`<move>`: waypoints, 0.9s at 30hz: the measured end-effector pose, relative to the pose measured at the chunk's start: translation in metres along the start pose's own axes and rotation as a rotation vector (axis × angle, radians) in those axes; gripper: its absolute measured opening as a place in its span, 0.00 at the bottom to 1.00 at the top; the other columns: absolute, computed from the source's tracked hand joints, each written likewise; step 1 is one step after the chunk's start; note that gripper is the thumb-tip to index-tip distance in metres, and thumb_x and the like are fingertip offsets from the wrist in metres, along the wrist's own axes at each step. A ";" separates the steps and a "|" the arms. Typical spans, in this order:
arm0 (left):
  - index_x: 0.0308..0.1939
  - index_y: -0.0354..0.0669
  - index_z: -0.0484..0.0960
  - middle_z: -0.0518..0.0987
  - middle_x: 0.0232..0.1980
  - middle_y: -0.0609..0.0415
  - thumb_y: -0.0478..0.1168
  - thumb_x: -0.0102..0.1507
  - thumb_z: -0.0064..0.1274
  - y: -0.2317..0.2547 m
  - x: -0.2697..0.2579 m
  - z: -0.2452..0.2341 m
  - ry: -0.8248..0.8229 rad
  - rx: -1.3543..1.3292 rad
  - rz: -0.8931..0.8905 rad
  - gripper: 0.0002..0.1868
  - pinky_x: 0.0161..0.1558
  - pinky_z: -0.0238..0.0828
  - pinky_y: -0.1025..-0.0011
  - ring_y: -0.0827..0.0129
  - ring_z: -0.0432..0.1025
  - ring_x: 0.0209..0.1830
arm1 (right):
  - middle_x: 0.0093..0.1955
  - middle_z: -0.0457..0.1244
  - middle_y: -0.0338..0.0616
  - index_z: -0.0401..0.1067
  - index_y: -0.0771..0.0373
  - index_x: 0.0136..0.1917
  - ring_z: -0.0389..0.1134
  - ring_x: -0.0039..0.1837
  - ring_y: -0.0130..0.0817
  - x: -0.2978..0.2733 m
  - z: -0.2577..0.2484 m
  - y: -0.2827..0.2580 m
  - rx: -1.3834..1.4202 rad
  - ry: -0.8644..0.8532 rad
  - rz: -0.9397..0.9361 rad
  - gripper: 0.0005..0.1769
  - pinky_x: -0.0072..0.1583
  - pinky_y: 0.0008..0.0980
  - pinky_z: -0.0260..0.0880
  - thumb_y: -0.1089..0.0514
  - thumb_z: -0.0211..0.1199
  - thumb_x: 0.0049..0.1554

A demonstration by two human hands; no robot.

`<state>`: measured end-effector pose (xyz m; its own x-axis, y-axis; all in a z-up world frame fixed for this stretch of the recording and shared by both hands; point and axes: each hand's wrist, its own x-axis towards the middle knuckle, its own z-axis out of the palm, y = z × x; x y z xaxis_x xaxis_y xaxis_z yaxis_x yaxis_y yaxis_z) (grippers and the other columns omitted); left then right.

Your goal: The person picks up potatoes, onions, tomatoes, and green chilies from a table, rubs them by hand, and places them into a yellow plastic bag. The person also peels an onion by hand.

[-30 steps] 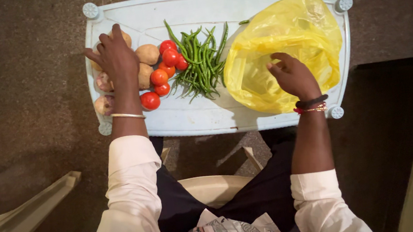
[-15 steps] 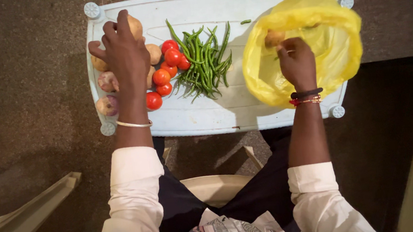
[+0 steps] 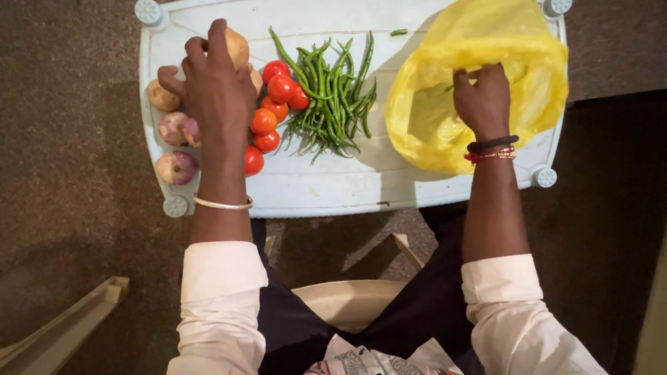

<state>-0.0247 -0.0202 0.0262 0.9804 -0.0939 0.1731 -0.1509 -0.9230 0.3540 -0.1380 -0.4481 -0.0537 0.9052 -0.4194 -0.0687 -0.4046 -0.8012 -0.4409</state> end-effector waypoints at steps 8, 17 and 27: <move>0.72 0.50 0.68 0.72 0.60 0.42 0.38 0.57 0.69 0.008 0.000 0.003 -0.020 -0.035 0.045 0.40 0.63 0.42 0.44 0.52 0.74 0.55 | 0.55 0.70 0.65 0.77 0.75 0.52 0.67 0.62 0.60 -0.004 -0.015 -0.014 -0.123 -0.151 -0.001 0.33 0.63 0.49 0.68 0.38 0.63 0.66; 0.71 0.51 0.68 0.73 0.58 0.44 0.40 0.56 0.68 0.020 -0.006 -0.002 -0.067 -0.065 0.049 0.40 0.63 0.42 0.42 0.55 0.74 0.53 | 0.58 0.67 0.69 0.76 0.70 0.54 0.66 0.62 0.62 -0.012 -0.026 -0.049 0.093 -0.214 0.176 0.29 0.63 0.49 0.66 0.39 0.59 0.62; 0.71 0.51 0.68 0.72 0.58 0.44 0.39 0.57 0.67 0.023 -0.007 -0.002 -0.074 -0.117 0.058 0.39 0.63 0.43 0.43 0.54 0.74 0.54 | 0.81 0.48 0.70 0.51 0.76 0.80 0.47 0.83 0.59 -0.002 -0.010 -0.018 0.089 -0.046 -0.120 0.42 0.79 0.44 0.49 0.49 0.64 0.64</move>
<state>-0.0353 -0.0401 0.0347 0.9756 -0.1773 0.1296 -0.2172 -0.8657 0.4510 -0.1333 -0.4370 -0.0367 0.9521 -0.3014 -0.0510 -0.2822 -0.8024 -0.5258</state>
